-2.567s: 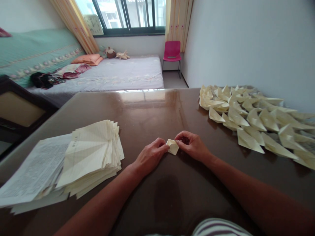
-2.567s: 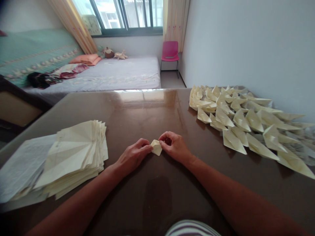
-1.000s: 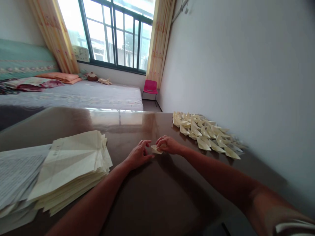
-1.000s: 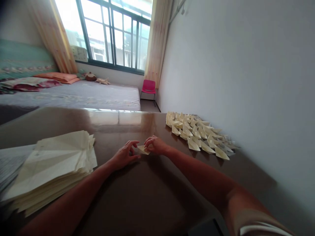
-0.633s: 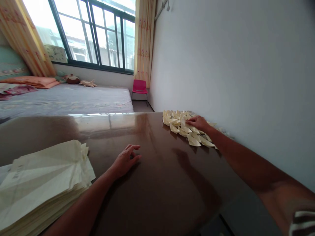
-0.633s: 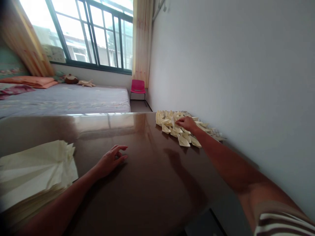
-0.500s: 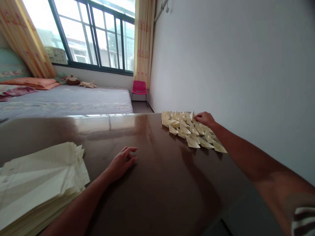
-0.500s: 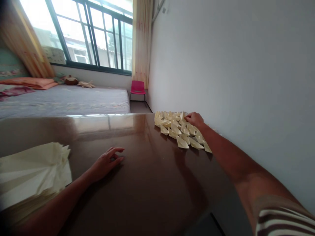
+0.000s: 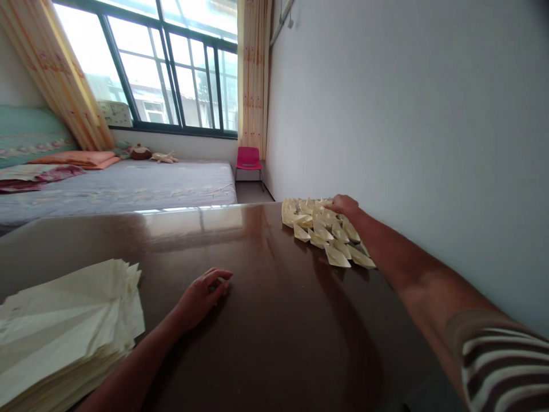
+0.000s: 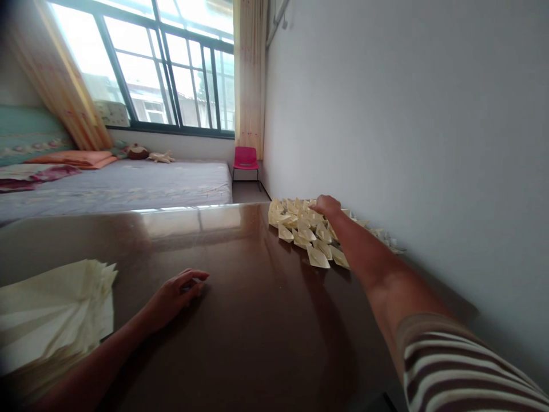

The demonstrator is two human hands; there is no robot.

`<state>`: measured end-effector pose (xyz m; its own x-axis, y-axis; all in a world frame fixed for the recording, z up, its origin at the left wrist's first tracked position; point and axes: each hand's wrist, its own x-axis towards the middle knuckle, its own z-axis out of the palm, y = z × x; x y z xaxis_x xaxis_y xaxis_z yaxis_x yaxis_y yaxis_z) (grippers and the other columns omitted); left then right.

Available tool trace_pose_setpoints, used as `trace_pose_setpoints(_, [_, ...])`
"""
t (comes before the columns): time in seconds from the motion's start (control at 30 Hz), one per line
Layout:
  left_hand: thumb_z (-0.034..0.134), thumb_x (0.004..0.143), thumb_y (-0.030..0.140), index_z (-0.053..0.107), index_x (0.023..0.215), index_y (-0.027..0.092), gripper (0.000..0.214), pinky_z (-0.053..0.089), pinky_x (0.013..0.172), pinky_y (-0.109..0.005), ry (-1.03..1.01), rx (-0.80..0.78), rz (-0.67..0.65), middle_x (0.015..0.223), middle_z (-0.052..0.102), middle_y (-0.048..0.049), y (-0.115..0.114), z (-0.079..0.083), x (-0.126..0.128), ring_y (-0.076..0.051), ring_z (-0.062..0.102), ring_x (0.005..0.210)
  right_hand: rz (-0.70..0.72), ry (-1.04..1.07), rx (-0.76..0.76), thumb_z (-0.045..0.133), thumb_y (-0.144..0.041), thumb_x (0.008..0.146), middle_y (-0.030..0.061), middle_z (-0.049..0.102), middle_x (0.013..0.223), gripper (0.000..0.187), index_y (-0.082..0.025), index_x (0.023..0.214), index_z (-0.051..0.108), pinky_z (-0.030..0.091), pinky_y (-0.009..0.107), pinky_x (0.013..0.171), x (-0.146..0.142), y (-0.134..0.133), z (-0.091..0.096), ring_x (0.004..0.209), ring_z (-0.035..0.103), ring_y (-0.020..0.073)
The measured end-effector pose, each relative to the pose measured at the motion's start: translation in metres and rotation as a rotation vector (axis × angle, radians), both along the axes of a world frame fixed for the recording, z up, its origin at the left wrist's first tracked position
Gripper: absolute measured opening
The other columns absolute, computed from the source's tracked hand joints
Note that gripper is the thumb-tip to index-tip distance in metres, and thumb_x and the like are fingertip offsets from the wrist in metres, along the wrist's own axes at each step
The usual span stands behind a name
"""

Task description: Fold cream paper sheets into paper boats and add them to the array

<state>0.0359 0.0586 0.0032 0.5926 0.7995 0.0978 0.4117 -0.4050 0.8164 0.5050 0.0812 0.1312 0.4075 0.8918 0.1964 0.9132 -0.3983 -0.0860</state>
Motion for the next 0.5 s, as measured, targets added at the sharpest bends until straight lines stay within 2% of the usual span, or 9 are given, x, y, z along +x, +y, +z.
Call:
trace_pose_setpoints(0.1, [0.05, 0.084, 0.048, 0.061, 0.107, 0.02, 0.038, 0.049, 0.052, -0.025, 0.013, 0.007, 0.01, 0.078, 0.063, -0.0018, 0.001, 0.001, -0.001, -0.015, 0.059, 0.062, 0.139, 0.033, 0.019, 0.053, -0.035, 0.093, 0.0078, 0.057, 0.122, 0.028, -0.02, 0.117, 0.058, 0.052, 0.039, 0.087, -0.023, -0.01, 0.003, 0.102, 0.059, 0.02])
trace_pose_setpoints(0.13, [0.05, 0.084, 0.048, 0.062, 0.106, 0.02, 0.037, 0.05, 0.053, -0.025, 0.023, 0.033, 0.012, 0.079, 0.063, -0.0022, 0.001, 0.001, -0.001, -0.016, 0.059, 0.063, 0.194, 0.047, 0.021, 0.055, -0.035, 0.092, 0.0077, 0.058, 0.121, 0.032, -0.017, 0.119, 0.057, 0.052, 0.041, 0.086, -0.035, -0.014, -0.002, 0.102, 0.059, 0.0218])
trace_pose_setpoints(0.17, [0.05, 0.084, 0.047, 0.063, 0.105, 0.021, 0.037, 0.05, 0.056, -0.026, 0.035, 0.072, 0.011, 0.08, 0.064, -0.0027, 0.001, 0.001, -0.001, -0.016, 0.06, 0.065, 0.245, 0.063, 0.02, 0.054, -0.035, 0.093, 0.0068, 0.058, 0.122, 0.029, -0.02, 0.116, 0.059, 0.052, 0.039, 0.087, -0.051, -0.017, -0.009, 0.103, 0.059, 0.0212])
trace_pose_setpoints(0.2, [0.05, 0.084, 0.047, 0.065, 0.103, 0.021, 0.036, 0.051, 0.06, -0.027, 0.051, 0.126, 0.009, 0.083, 0.064, -0.0032, 0.002, 0.001, 0.0, -0.017, 0.061, 0.068, 0.304, 0.081, 0.013, 0.055, -0.036, 0.092, 0.0076, 0.058, 0.12, 0.033, -0.017, 0.118, 0.057, 0.052, 0.041, 0.085, -0.069, -0.02, -0.019, 0.101, 0.06, 0.0217])
trace_pose_setpoints(0.23, [0.049, 0.085, 0.046, 0.066, 0.101, 0.022, 0.034, 0.051, 0.065, -0.028, 0.068, 0.192, 0.007, 0.086, 0.065, -0.0037, 0.002, 0.0, 0.001, -0.017, 0.061, 0.072, 0.36, 0.097, 0.012, 0.054, -0.039, 0.092, 0.0069, 0.063, 0.111, 0.032, -0.015, 0.112, 0.06, 0.052, 0.038, 0.082, -0.088, -0.024, -0.031, 0.094, 0.062, 0.0193])
trace_pose_setpoints(0.3, [0.048, 0.086, 0.045, 0.069, 0.095, 0.022, 0.032, 0.05, 0.074, -0.03, 0.126, 0.302, -0.011, 0.09, 0.065, -0.0042, 0.003, -0.002, 0.004, -0.017, 0.061, 0.076, 0.479, 0.133, 0.004, 0.052, -0.044, 0.092, 0.0049, 0.07, 0.087, 0.033, -0.017, 0.088, 0.07, 0.048, 0.026, 0.073, -0.129, -0.029, -0.057, 0.08, 0.064, 0.0166])
trace_pose_setpoints(0.33, [0.046, 0.086, 0.044, 0.069, 0.094, 0.022, 0.033, 0.05, 0.075, -0.031, 0.157, 0.335, -0.016, 0.09, 0.065, -0.0046, 0.003, -0.003, 0.006, -0.017, 0.061, 0.075, 0.532, 0.151, 0.001, 0.053, -0.045, 0.09, 0.0035, 0.071, 0.081, 0.033, -0.019, 0.083, 0.071, 0.045, 0.023, 0.067, -0.148, -0.031, -0.07, 0.075, 0.064, 0.0153])
trace_pose_setpoints(0.43, [0.041, 0.089, 0.043, 0.069, 0.095, 0.021, 0.037, 0.049, 0.081, -0.032, 0.22, 0.381, -0.058, 0.095, 0.065, -0.0067, 0.004, 0.001, 0.009, -0.019, 0.062, 0.082, 0.624, 0.198, 0.005, 0.059, -0.045, 0.085, 0.0002, 0.072, 0.077, 0.027, -0.022, 0.079, 0.072, 0.04, 0.021, 0.059, -0.19, -0.037, -0.1, 0.067, 0.062, 0.0133])
trace_pose_setpoints(0.5, [0.046, 0.086, 0.046, 0.07, 0.099, 0.02, 0.038, 0.05, 0.08, -0.031, 0.268, 0.327, -0.155, 0.098, 0.066, -0.0073, 0.005, 0.015, 0.002, -0.02, 0.063, 0.084, 0.632, 0.219, 0.037, 0.059, -0.046, 0.084, 0.0003, 0.072, 0.077, 0.027, -0.022, 0.081, 0.072, 0.038, 0.022, 0.058, -0.201, -0.041, -0.113, 0.066, 0.061, 0.0135])
